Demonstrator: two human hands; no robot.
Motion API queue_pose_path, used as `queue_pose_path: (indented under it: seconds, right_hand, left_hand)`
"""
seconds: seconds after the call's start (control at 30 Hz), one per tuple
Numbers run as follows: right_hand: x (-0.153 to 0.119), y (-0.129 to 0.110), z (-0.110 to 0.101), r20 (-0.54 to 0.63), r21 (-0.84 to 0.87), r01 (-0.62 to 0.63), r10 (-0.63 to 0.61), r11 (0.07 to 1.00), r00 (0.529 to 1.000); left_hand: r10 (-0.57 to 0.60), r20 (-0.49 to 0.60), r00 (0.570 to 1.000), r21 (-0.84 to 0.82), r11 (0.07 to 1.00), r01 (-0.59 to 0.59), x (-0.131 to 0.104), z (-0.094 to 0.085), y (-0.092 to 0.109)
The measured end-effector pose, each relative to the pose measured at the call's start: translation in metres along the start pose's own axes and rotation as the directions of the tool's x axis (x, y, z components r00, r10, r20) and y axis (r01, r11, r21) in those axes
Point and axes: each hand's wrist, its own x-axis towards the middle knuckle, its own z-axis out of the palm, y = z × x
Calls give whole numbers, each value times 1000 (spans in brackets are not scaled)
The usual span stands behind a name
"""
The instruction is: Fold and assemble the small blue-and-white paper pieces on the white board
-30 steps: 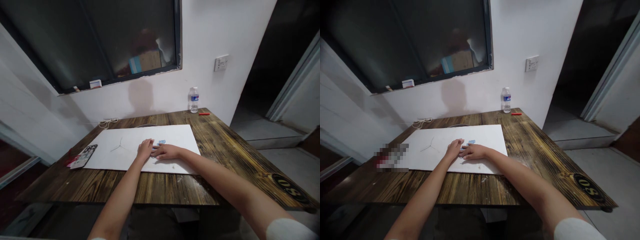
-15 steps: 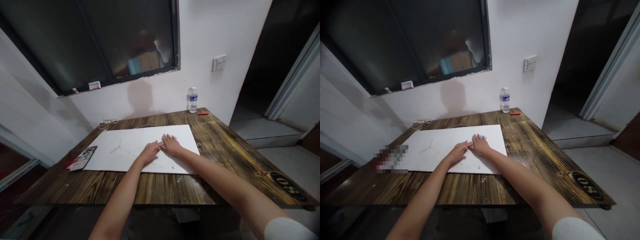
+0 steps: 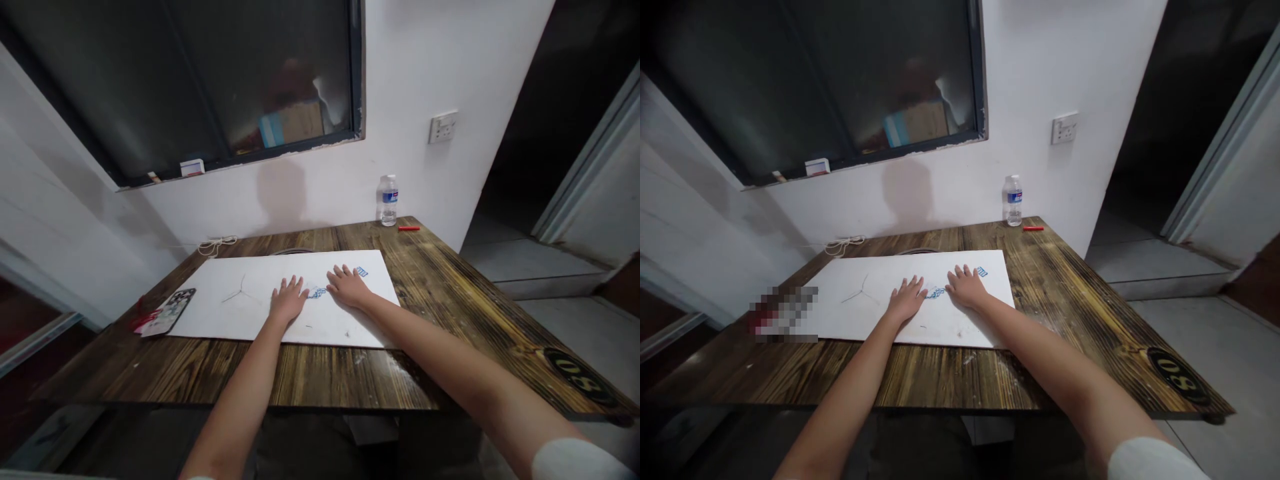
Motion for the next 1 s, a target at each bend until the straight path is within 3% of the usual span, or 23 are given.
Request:
queue_pose_path:
  seconds: [0.17, 0.27, 0.37, 0.47, 0.57, 0.67, 0.8, 1.0]
  right_hand:
    - [-4, -4, -6, -5, 67, 255, -256, 965, 967]
    - [-5, -8, -8, 6, 127, 458, -462, 880, 887]
    - [-5, -11, -7, 45, 162, 564, -577, 810, 815]
    - [-5, -12, -6, 31, 125, 512, -520, 850, 854]
    - [-4, -12, -7, -37, 83, 439, -438, 895, 898]
    - [-2, -13, -12, -76, 70, 398, -393, 915, 916]
    - [-3, -11, -19, -90, 80, 272, -265, 959, 960]
    - [0, -2, -14, -245, 362, 194, -108, 912, 964]
  left_hand:
    - [-85, -158, 984, 68, 993, 97, 1, -5, -2]
    - [-57, -248, 967, 44, 997, 70, -2, -14, 3]
    - [-89, -206, 974, 13, 995, 94, -4, -22, 8]
    - [-45, -166, 985, -18, 999, 42, -3, -22, 9]
    - [99, -115, 988, -76, 991, -108, -1, -16, 8]
    - [218, -60, 974, -107, 969, -223, 1, -10, 5]
    - [287, -15, 958, -111, 952, -287, 0, -8, 3]
    - [391, 83, 917, -173, 912, -373, -4, -12, 7]
